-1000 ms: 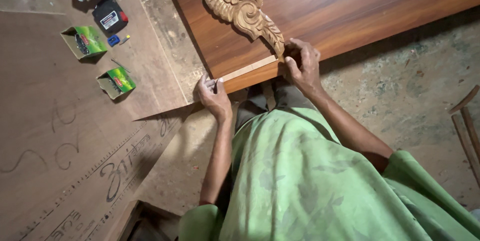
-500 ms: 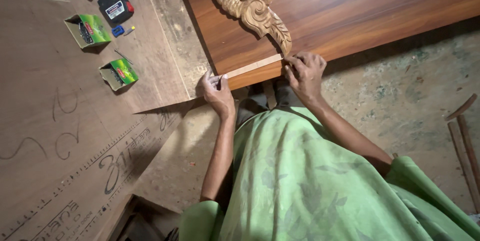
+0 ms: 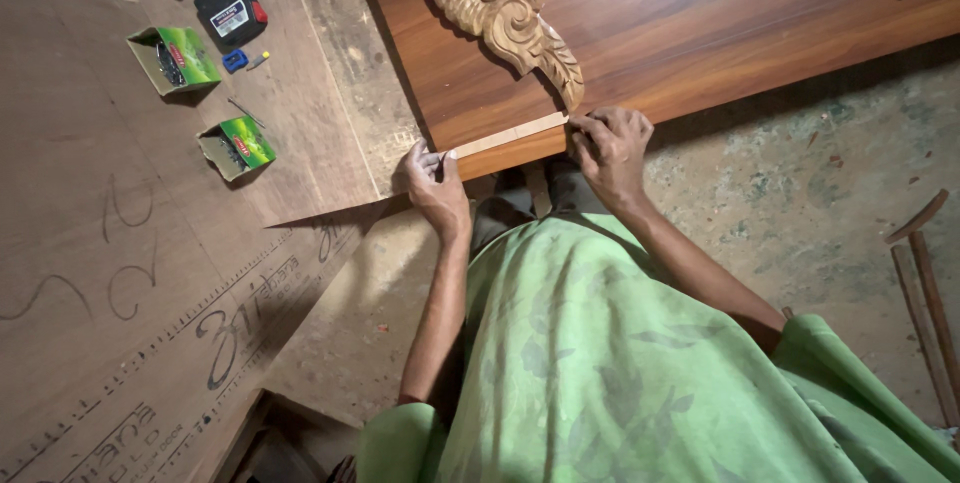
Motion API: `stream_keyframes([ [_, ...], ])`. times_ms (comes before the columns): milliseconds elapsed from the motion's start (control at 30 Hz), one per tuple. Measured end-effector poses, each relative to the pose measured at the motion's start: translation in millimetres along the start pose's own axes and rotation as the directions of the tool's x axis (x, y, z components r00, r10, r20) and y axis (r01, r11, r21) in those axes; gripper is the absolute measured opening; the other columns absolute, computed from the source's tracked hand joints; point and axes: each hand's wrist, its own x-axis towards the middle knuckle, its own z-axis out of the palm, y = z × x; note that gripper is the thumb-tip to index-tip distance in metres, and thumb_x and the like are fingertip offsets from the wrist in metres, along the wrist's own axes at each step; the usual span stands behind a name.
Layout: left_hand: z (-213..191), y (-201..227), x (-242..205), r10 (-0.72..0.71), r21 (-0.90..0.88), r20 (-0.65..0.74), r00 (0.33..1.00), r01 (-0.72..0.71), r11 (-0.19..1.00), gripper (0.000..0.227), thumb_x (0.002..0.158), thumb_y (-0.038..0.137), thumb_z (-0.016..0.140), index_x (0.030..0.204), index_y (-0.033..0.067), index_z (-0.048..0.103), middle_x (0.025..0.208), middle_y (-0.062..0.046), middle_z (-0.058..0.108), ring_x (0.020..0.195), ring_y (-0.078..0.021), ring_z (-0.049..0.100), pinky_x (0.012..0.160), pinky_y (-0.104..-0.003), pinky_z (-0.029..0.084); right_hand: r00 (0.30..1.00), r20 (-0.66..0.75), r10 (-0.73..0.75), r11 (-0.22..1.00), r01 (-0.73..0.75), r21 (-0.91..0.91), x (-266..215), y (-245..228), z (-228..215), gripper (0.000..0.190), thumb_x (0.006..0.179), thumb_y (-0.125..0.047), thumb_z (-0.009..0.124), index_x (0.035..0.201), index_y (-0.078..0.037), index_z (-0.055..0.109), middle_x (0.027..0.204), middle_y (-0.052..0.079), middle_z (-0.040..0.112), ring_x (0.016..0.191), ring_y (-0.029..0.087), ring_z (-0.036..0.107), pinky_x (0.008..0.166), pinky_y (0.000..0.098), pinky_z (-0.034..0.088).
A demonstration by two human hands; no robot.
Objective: The person positions a carved wooden ornament on a large wooden panel and uses a hammer to drive nails into it, securing the piece. The person then picks up a wooden stick from the floor.
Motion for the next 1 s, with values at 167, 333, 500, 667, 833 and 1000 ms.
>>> stream_keyframes([
  [167, 1, 1, -2, 0.015, 0.017, -0.022, 1.000, -0.015, 1.000, 0.049, 0.091, 0.004, 0.076, 0.136, 0.0004, 0.058, 0.098, -0.010, 0.069, 0.087, -0.0179, 0.066, 0.084, -0.034, 0.056, 1.000, -0.003, -0.014, 1.000, 0.014, -0.001, 2, -2, -5, 0.026, 0.093, -0.018, 0.077, 0.118, -0.011, 0.074, 0.113, 0.010, 0.063, 0.112, 0.029, 0.054, 0.102, 0.0474, 0.032],
  [333, 1, 3, -2, 0.028, 0.021, -0.024, 0.999, -0.028, 0.999, 0.048, 0.091, 0.004, 0.075, 0.136, 0.0013, 0.058, 0.098, -0.009, 0.069, 0.088, -0.0185, 0.066, 0.085, -0.034, 0.057, 0.998, -0.060, 0.011, 0.993, -0.004, 0.114, 9, -3, -9, 0.032, 0.100, -0.016, 0.069, 0.130, -0.009, 0.065, 0.120, 0.010, 0.064, 0.119, 0.030, 0.057, 0.104, 0.0472, 0.035],
  [500, 0, 3, -2, 0.043, 0.054, -0.023, 0.999, -0.041, 0.998, 0.049, 0.090, 0.003, 0.076, 0.135, 0.0019, 0.059, 0.100, -0.010, 0.067, 0.088, -0.0194, 0.065, 0.085, -0.035, 0.056, 0.991, -0.058, 0.122, 0.983, -0.113, 0.142, 31, 2, -8, 0.031, 0.106, -0.014, 0.064, 0.136, -0.009, 0.064, 0.120, 0.011, 0.068, 0.115, 0.029, 0.061, 0.099, 0.0440, 0.038],
  [667, 0, 3, -2, 0.089, 0.049, -0.031, 0.996, -0.087, 0.995, 0.048, 0.090, 0.003, 0.076, 0.135, 0.0019, 0.058, 0.103, -0.011, 0.066, 0.089, -0.0198, 0.065, 0.086, -0.035, 0.056, 0.991, -0.029, 0.131, 0.984, -0.127, 0.128, 47, 7, -4, 0.028, 0.101, -0.017, 0.070, 0.127, -0.008, 0.070, 0.109, 0.011, 0.072, 0.105, 0.030, 0.065, 0.093, 0.0453, 0.039],
  [833, 0, 1, -3, 0.067, 0.050, -0.033, 0.997, -0.065, 0.997, 0.047, 0.090, 0.004, 0.075, 0.135, 0.0023, 0.058, 0.103, -0.010, 0.067, 0.090, -0.0192, 0.067, 0.086, -0.035, 0.056, 0.996, -0.041, 0.084, 0.992, -0.079, 0.097, 48, 7, -1, 0.024, 0.098, -0.015, 0.075, 0.120, -0.006, 0.073, 0.106, 0.012, 0.072, 0.101, 0.031, 0.066, 0.092, 0.0456, 0.041],
  [1000, 0, -3, -3, 0.086, 0.039, -0.035, 0.996, -0.085, 0.996, 0.046, 0.091, 0.004, 0.076, 0.134, 0.0032, 0.059, 0.102, -0.010, 0.068, 0.091, -0.0205, 0.067, 0.087, -0.037, 0.056, 0.997, -0.049, 0.054, 0.989, -0.047, 0.140, 47, 6, -4, 0.026, 0.098, -0.017, 0.075, 0.120, -0.005, 0.072, 0.106, 0.013, 0.070, 0.102, 0.033, 0.065, 0.093, 0.0457, 0.042],
])
